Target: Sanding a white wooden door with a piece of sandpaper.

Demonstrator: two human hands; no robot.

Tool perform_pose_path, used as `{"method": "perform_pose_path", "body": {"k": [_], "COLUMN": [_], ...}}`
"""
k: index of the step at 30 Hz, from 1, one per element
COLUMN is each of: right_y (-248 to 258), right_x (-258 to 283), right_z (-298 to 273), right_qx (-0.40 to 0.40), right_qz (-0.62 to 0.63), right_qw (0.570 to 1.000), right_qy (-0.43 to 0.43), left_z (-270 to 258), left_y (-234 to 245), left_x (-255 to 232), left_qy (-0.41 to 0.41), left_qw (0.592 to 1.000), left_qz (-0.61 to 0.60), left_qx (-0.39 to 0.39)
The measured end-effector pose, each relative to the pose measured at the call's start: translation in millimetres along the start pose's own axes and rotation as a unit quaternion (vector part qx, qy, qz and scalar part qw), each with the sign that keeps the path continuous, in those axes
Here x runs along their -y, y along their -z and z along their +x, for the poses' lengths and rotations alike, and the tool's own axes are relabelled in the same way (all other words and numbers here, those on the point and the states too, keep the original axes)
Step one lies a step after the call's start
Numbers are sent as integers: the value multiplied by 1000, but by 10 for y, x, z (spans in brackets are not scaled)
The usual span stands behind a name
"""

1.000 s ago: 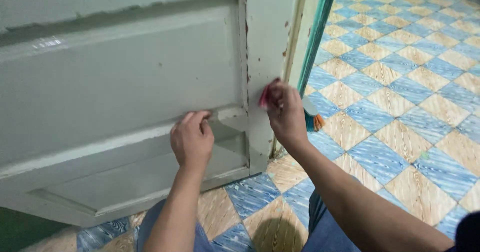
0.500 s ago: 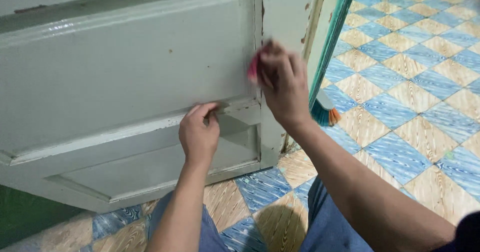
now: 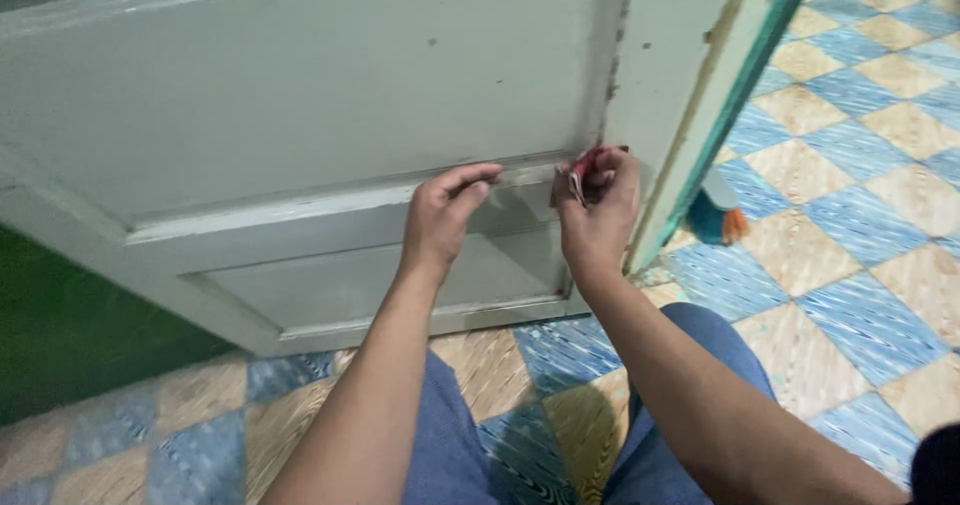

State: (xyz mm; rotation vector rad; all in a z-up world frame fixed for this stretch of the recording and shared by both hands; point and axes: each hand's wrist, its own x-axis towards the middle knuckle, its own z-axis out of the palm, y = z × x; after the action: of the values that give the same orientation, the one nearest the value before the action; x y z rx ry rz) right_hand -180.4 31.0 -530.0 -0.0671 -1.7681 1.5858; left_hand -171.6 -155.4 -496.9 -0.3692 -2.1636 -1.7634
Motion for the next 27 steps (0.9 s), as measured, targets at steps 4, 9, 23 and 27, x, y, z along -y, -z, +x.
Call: {"method": "perform_pose_path", "body": {"k": [4, 9, 23, 27], "right_y": [-255, -401, 266, 200], "right_x": [104, 202, 273, 75], "right_z": [-170, -235, -15, -72], "right_qx": [19, 102, 136, 138], "right_qz": [-99, -42, -196, -153], "right_qw": [987, 990, 970, 976], "right_qy": [125, 93, 46, 65], "left_z": [-140, -400, -45, -8], "left_y": [24, -5, -854, -811], "left_x": [124, 46, -365, -424], "left_qy": [18, 9, 9, 48], "left_qw": [998, 996, 912, 903], "left_qz": [-57, 10, 405, 421], "left_qx": [-14, -83, 60, 72]}}
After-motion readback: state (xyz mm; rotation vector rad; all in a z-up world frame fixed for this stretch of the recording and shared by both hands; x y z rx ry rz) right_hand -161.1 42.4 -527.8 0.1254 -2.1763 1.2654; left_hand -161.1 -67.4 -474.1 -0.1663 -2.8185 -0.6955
